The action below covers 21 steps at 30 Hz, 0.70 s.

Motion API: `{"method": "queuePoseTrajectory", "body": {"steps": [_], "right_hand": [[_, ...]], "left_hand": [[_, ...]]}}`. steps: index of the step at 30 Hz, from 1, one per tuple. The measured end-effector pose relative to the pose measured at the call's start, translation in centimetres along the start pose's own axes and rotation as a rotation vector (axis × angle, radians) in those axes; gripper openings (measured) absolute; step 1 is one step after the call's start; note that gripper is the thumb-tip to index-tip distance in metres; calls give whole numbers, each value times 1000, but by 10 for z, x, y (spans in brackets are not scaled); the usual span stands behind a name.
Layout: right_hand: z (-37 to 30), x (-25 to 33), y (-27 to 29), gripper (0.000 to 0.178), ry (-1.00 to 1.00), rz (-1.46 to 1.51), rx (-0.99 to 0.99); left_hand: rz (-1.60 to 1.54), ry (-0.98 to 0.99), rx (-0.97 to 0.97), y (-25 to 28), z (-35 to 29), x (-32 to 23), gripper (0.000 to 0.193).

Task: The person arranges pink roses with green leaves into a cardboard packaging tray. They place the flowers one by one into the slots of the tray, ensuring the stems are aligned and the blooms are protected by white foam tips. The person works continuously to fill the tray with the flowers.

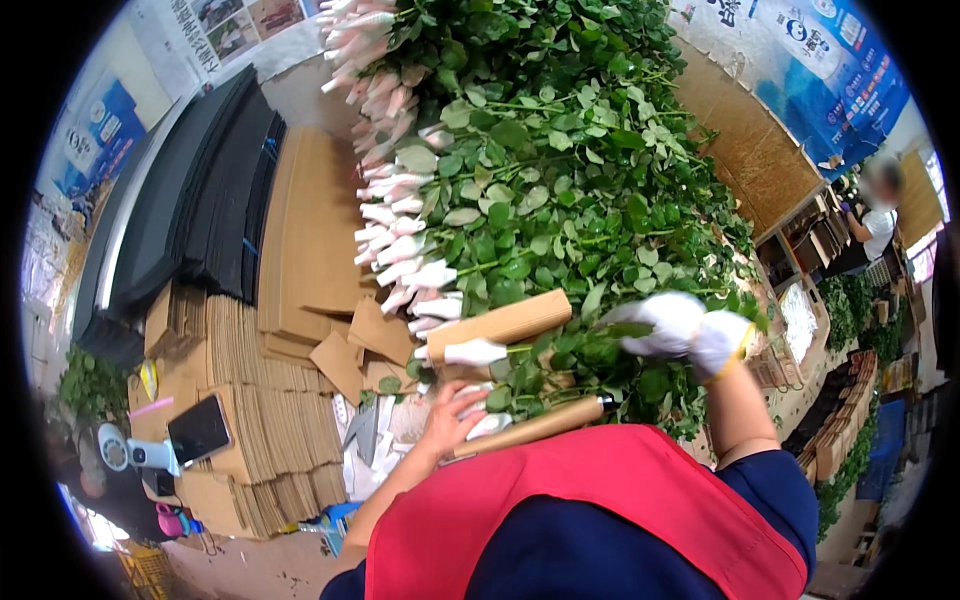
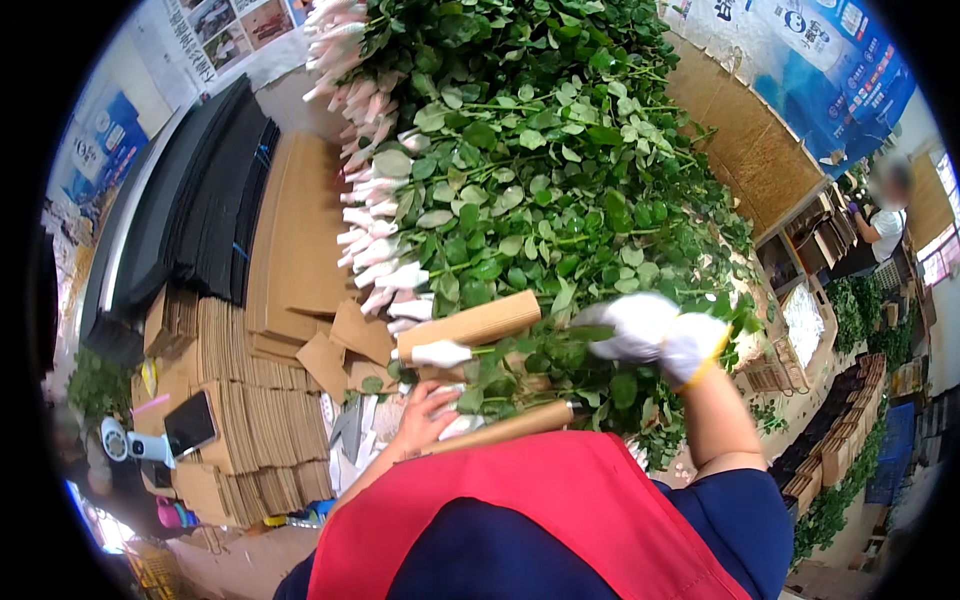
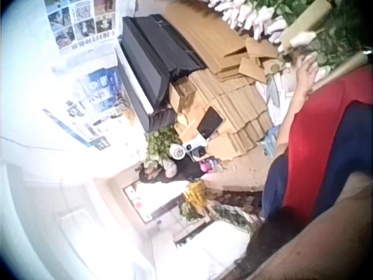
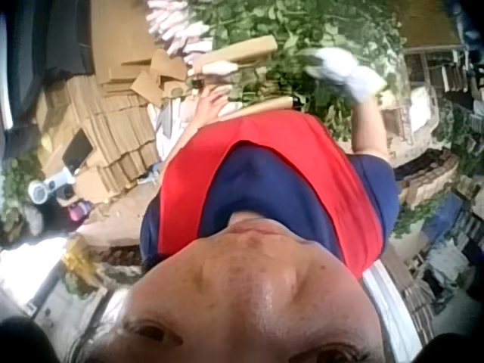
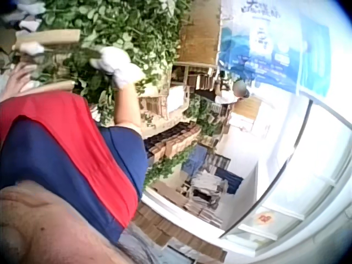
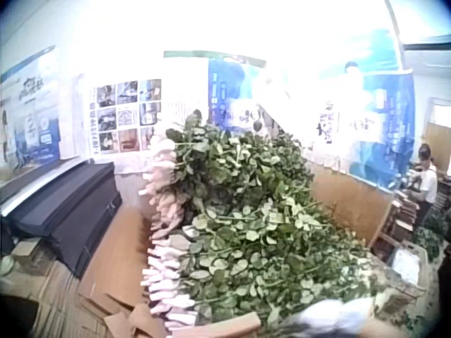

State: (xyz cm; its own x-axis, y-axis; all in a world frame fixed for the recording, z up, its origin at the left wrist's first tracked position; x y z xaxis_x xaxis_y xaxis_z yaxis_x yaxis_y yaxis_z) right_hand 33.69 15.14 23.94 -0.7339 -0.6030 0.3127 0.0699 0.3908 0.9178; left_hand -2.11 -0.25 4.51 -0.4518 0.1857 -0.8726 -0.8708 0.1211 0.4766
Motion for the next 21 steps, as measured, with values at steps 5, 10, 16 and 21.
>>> {"method": "queuePoseTrajectory", "body": {"steps": [5,10,16,21], "right_hand": [[16,1,-122,21,69,-20,-112],[48,46,-2,17,-96,-448,132],[187,-35,166,15,160,-444,-1078],[309,-103,185,28,-232,-478,-489]], "left_hand": [[-44,-11,27,9,12,-5,58],[-49,58,64,13,5,-6,60],[3,8,120,13,12,-14,63],[625,-128,172,34,19,-45,61]]}}
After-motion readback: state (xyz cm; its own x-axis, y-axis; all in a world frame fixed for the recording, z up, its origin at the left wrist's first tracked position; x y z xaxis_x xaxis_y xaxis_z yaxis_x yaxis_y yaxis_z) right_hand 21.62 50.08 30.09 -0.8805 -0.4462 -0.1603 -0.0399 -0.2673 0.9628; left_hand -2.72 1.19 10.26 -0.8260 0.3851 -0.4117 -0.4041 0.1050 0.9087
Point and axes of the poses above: each hand's wrist, its own z-axis towards the middle knuckle, its own y-axis out of the back of the hand, x = y × z, the point moved 2 cm from there along z, towards the middle knuckle, and after that the axes turned 2 degrees about -z, right-handed, at the moved point
